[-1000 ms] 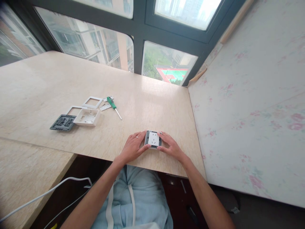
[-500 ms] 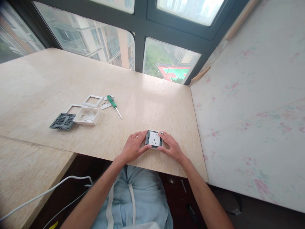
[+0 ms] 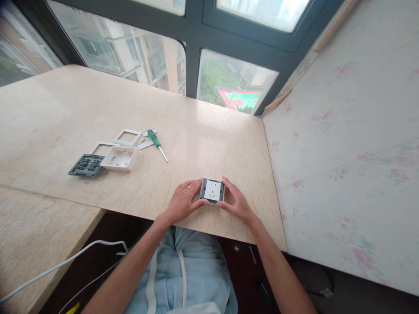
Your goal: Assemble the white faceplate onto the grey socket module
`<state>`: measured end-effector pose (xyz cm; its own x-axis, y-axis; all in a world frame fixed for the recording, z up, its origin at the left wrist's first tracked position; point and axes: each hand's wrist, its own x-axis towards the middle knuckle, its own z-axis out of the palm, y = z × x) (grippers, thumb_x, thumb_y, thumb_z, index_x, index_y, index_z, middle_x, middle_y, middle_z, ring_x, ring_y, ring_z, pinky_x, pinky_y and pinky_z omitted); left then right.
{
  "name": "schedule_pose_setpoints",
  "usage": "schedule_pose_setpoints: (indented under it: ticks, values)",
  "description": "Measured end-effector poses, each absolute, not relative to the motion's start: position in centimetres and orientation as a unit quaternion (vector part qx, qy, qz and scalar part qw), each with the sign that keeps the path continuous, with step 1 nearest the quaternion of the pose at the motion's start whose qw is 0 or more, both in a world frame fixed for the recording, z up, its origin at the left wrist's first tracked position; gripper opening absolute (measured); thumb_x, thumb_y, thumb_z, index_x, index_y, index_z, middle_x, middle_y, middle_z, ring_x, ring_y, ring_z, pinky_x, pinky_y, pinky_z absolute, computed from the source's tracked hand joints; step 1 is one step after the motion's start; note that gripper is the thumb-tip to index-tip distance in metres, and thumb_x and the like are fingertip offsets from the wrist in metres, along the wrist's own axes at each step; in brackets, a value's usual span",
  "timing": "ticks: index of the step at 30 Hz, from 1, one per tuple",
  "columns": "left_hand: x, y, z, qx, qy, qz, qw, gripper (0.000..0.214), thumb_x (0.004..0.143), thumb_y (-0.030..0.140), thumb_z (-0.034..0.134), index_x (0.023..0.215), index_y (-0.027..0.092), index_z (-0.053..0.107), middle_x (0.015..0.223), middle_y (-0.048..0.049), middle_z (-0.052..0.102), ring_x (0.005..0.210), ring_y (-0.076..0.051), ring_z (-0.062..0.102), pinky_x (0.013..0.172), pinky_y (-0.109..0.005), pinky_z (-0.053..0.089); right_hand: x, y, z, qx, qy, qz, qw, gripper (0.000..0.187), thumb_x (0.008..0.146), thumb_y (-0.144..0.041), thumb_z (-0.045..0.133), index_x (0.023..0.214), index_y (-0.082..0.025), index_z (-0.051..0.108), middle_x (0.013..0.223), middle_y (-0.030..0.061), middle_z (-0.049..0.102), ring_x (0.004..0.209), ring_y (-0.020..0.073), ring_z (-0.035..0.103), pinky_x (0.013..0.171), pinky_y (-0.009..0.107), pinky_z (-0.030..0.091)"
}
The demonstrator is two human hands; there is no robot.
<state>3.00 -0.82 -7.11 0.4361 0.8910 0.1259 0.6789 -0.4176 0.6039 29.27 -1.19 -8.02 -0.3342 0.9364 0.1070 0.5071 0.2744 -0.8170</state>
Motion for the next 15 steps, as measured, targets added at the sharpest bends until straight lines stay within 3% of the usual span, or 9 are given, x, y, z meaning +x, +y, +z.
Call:
schedule_pose_setpoints:
  ticks: [15]
  values:
    - [3.24,-0.79,-6.64,0.808,0.49,0.212,0.248,0.069,0.095,0.063,0.053,0.151,0.025,0.04,0.149,-0.0098,0.056,0.139,-0.028,0.047,0.11,-0.045,0.038,29.5,-0.39,-7.79,-0.478,-0.655,0.477,0.34,0.08,0.07,-0.046,0.089,0.138,-0.027,0.054,0.162,0.0146,0.04,0.152,0.0339,0.035,0.125,0.055,0.027]
